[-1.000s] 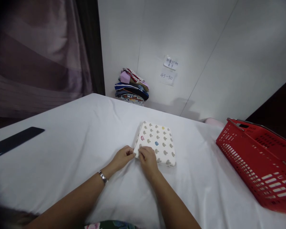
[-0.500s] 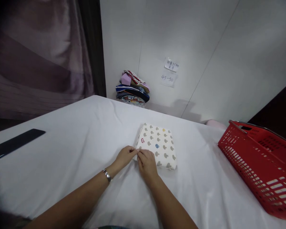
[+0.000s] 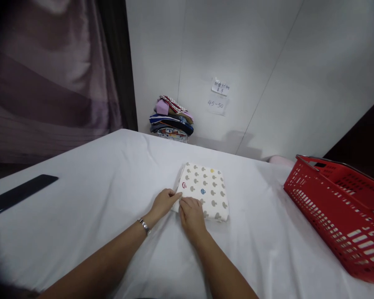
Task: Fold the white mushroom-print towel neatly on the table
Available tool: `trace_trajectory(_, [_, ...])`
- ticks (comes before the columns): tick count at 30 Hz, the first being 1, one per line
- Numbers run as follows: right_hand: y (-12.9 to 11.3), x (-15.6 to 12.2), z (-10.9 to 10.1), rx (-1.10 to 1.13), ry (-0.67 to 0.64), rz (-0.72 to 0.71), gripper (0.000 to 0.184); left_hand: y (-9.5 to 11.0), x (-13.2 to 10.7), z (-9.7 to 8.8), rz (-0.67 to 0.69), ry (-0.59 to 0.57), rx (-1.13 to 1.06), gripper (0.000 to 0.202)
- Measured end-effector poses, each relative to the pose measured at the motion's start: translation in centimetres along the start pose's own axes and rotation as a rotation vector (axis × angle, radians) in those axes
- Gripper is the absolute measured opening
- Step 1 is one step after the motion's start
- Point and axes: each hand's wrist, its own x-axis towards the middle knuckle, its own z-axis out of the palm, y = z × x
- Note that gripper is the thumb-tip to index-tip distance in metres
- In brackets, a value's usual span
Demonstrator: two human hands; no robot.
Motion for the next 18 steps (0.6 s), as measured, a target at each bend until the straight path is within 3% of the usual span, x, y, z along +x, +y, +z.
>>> trace_trajectory(8, [0.6, -0.6, 0.9, -0.090, -0.031, -0.003, 0.036, -0.1, 1.2, 1.3, -0.017, 0.112, 0.078, 0.019])
trace_trajectory(12, [0.7, -0.7, 1.5, -0.137, -0.036, 0.030, 0.041, -0.1, 1.4, 1.1, -0.031, 0.072, 0.061, 0.019])
trace_trajectory(18, [0.7, -0.6, 1.7, -0.151, -0.060, 0.033, 0.041, 0.7, 2.8, 1.1, -0.021, 0.043, 0.056, 0.036])
